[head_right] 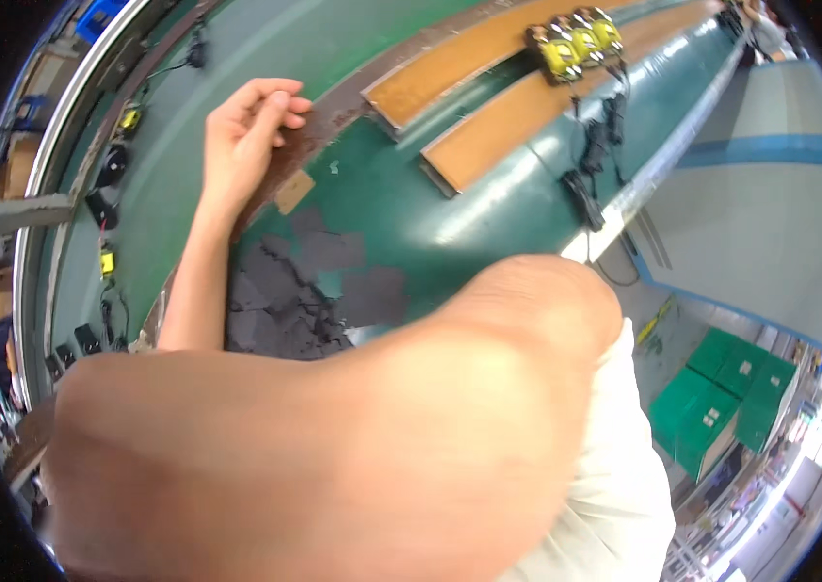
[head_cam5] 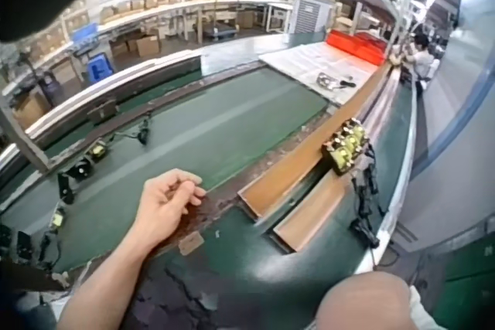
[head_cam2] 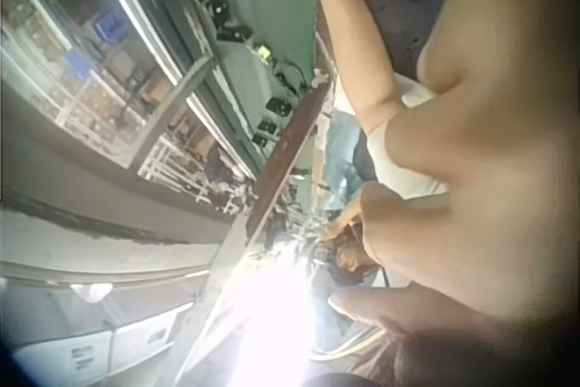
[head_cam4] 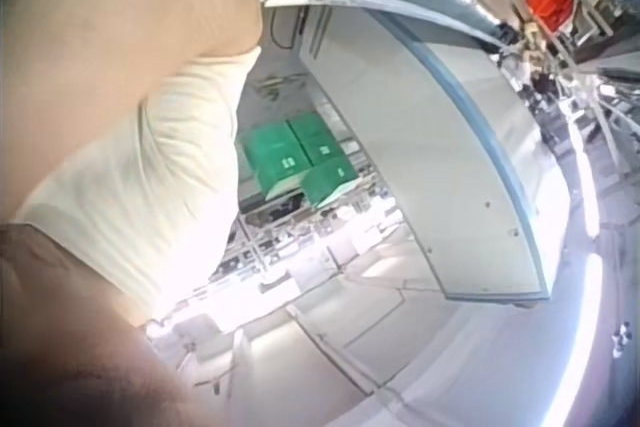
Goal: Assembling small electronic components and circuit boards into black plastic housings on a factory production line.
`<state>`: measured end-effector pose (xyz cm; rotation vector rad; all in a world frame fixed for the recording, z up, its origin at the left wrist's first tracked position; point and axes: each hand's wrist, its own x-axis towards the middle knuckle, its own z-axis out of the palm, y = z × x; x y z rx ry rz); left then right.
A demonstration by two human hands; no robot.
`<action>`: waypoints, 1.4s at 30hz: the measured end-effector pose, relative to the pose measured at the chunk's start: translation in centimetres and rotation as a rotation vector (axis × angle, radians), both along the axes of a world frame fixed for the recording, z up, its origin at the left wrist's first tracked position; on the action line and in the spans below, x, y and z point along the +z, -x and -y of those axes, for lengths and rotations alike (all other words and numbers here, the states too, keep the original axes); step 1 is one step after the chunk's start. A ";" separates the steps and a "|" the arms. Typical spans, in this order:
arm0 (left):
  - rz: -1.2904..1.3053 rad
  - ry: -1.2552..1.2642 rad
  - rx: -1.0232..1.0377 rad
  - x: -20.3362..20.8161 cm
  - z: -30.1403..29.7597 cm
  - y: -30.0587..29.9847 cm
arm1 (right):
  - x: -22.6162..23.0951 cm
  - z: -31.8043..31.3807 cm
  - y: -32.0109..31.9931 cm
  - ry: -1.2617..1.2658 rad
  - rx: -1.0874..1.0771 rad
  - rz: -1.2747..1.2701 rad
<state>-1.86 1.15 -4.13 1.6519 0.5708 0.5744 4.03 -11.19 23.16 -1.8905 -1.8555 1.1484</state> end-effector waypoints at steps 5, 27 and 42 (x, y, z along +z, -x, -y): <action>-0.037 -0.043 0.039 -0.5 -1.0 1.7 | -0.3 0.1 -0.3 0.051 0.025 -0.004; 0.102 -0.165 0.784 -3.7 -9.2 3.4 | -2.4 8.9 4.2 -0.480 0.333 0.025; 0.023 -0.018 1.068 0.3 -12.2 10.4 | -5.0 7.0 2.5 -0.382 0.949 -0.312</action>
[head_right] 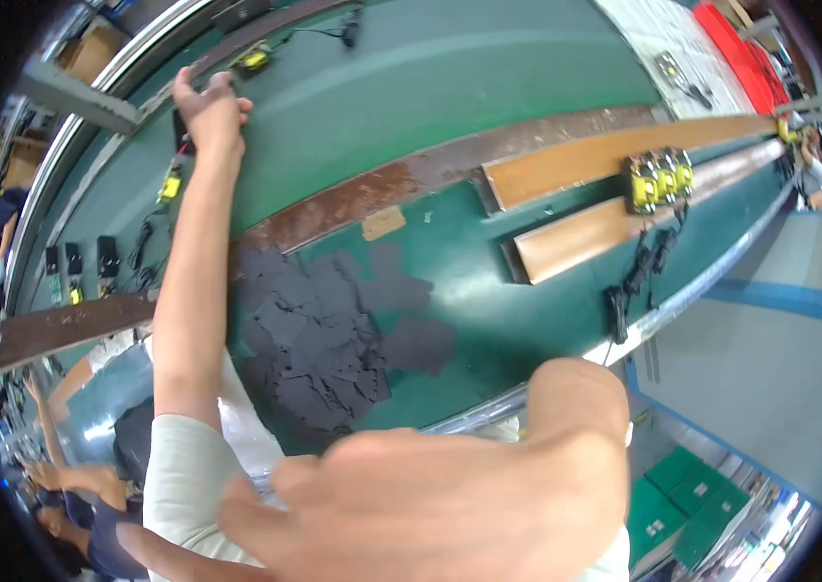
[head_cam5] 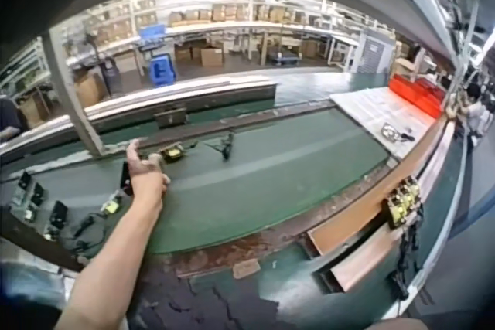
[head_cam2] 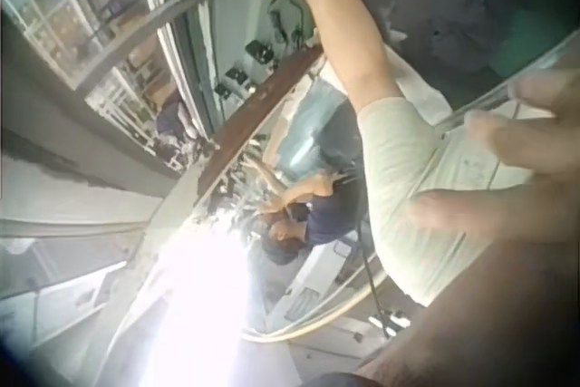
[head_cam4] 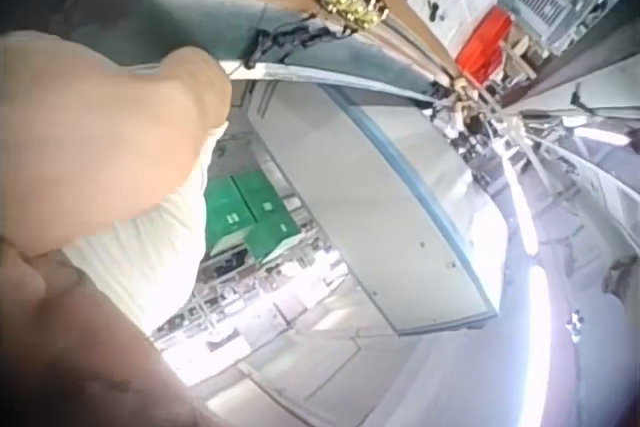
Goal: Assembling small electronic components and circuit boards into black plastic housings on a factory production line.
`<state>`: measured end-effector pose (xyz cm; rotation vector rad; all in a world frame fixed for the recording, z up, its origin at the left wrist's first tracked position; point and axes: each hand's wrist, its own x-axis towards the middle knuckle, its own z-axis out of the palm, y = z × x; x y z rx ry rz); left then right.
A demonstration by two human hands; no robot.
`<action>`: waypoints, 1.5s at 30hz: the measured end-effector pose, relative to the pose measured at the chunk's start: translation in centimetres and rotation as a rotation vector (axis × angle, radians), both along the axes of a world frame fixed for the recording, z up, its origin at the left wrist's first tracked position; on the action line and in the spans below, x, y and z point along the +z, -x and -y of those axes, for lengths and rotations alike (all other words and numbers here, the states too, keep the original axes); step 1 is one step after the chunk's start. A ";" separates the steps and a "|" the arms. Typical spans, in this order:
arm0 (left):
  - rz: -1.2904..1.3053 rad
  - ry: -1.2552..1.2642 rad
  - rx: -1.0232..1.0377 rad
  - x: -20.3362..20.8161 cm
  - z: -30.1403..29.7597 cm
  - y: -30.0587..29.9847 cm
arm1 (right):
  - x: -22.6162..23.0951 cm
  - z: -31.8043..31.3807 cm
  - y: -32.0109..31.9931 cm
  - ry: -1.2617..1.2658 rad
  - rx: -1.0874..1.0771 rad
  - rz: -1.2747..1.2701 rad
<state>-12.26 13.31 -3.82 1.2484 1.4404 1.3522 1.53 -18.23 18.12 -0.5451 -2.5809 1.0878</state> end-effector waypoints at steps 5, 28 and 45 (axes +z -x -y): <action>-0.022 0.050 0.080 0.0 -1.8 -0.1 | 2.0 0.4 -5.2 -0.003 -0.123 -0.031; -0.087 0.163 -0.122 0.6 -2.6 1.7 | -17.4 -7.5 -2.9 0.167 -0.684 0.062; -0.425 -0.114 -0.619 2.2 5.7 -5.7 | -13.5 -8.6 -9.0 0.224 -1.199 -0.476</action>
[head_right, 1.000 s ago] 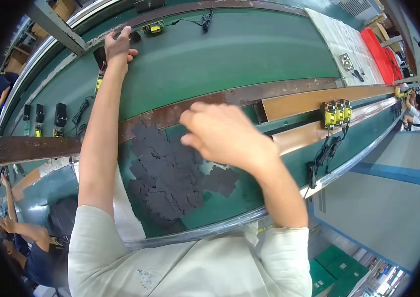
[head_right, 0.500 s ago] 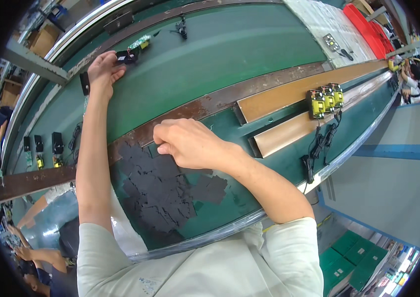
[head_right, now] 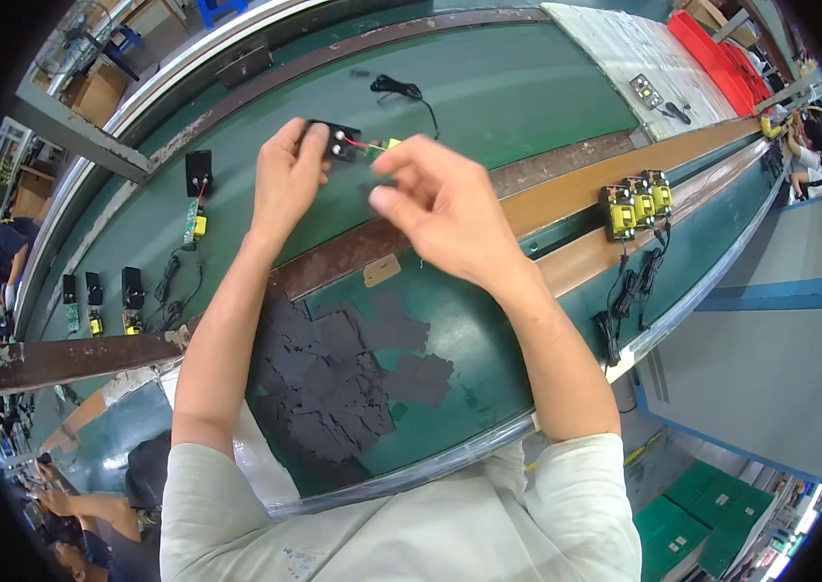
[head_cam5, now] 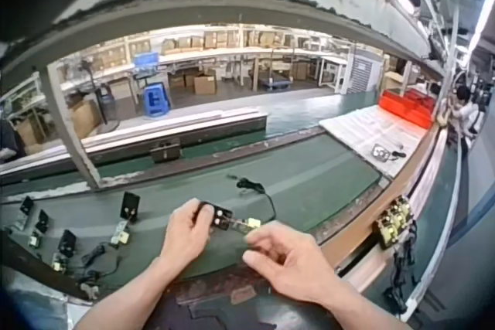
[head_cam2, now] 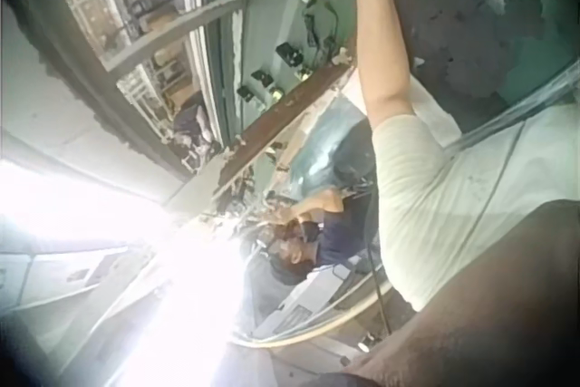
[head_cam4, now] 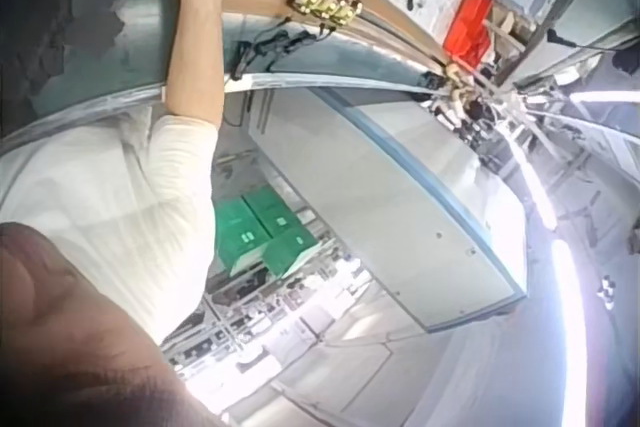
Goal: Assembling small electronic components and circuit boards into black plastic housings on a factory production line.
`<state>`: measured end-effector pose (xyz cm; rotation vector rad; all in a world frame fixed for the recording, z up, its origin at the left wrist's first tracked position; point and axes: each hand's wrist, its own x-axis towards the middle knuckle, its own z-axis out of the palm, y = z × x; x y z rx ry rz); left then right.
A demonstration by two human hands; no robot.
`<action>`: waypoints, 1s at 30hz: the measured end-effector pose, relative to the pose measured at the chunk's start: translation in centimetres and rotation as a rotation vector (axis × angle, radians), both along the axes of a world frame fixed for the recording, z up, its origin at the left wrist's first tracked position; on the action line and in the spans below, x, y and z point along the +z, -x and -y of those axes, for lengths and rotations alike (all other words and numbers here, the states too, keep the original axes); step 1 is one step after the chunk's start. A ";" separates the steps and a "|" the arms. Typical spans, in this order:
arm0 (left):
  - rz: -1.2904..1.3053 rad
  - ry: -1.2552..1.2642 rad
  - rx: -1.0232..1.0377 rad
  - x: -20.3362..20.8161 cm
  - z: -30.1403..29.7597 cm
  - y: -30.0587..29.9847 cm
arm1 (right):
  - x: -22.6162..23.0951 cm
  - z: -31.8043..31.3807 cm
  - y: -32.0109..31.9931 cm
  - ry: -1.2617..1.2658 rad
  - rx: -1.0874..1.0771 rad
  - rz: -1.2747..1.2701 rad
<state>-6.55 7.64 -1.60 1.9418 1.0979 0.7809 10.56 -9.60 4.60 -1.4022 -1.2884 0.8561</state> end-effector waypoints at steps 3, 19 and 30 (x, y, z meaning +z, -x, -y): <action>0.308 0.358 0.091 0.9 0.0 0.4 | -0.5 -0.7 -1.3 0.002 -0.135 -0.031; 0.579 0.733 -0.480 5.2 7.6 -1.8 | -1.1 -1.1 -0.5 -0.085 -0.266 -0.019; 0.388 0.678 -0.528 6.7 7.8 -1.2 | -1.6 -2.2 -4.8 -0.419 -0.407 0.193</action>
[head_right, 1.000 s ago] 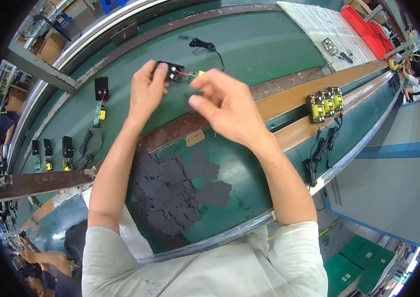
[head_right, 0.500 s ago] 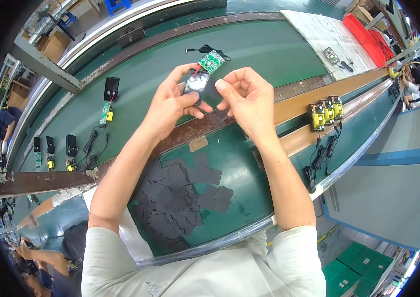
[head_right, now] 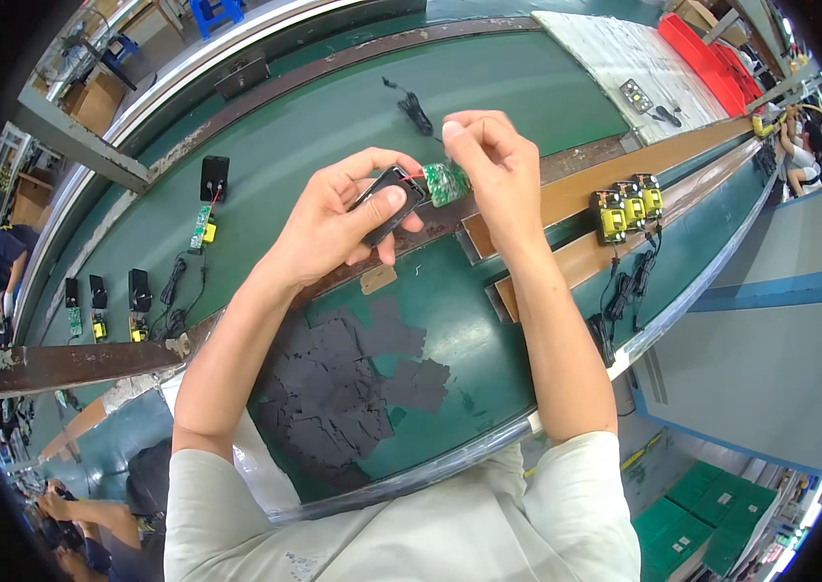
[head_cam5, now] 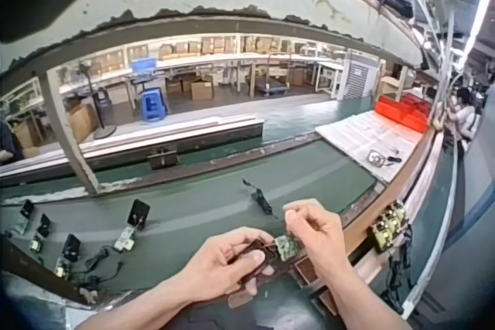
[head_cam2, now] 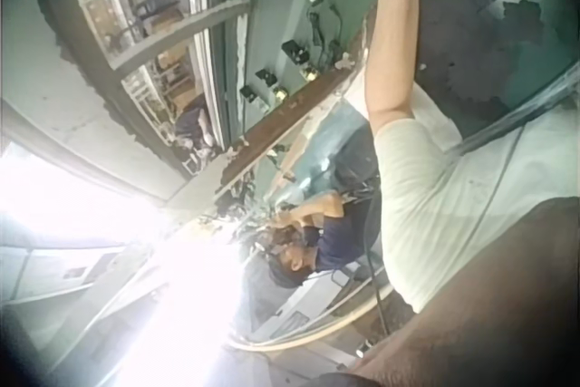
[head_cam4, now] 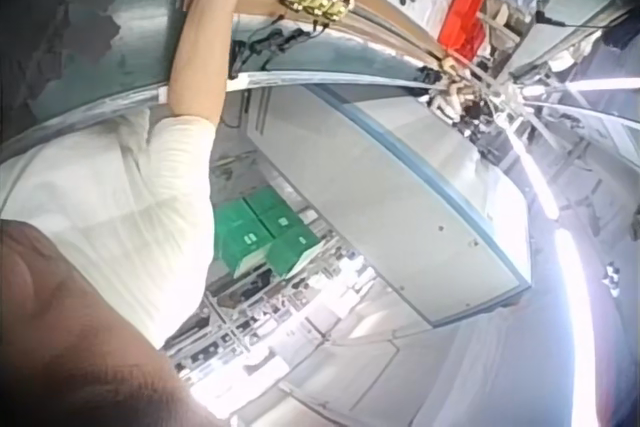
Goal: Assembling small electronic components and circuit boards into black plastic housings on a factory production line.
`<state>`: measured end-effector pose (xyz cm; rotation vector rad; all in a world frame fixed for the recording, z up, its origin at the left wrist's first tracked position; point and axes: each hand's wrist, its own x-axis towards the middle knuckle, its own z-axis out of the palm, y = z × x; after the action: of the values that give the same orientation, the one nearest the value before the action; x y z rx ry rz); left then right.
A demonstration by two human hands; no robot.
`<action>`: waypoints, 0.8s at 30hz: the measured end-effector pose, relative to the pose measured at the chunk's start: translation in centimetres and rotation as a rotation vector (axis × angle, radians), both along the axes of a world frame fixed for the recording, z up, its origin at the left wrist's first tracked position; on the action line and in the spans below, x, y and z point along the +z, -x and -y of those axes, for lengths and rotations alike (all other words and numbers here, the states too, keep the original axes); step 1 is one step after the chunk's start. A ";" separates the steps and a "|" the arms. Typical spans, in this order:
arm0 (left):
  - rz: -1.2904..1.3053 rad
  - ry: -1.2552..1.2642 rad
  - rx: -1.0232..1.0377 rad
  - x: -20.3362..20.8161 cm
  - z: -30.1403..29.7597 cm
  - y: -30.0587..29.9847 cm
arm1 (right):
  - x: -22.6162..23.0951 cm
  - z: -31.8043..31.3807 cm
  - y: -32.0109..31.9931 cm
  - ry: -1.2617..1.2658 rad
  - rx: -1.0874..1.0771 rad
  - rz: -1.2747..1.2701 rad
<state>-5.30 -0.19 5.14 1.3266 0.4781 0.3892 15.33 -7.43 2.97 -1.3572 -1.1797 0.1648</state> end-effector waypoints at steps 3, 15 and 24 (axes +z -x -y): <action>-0.014 -0.038 0.058 -0.3 -0.2 -0.1 | 0.1 0.5 0.4 0.225 0.214 -0.421; 0.087 -1.211 0.558 -4.0 -2.0 -0.6 | 1.3 1.2 2.8 0.615 0.386 -0.117; -0.028 -0.891 0.555 -3.4 -0.6 -1.0 | 0.7 1.2 5.4 0.262 0.094 0.027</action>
<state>-4.29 0.41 1.73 2.0474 0.7396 1.1364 9.97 -8.62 3.72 -1.5357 -1.2783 0.3799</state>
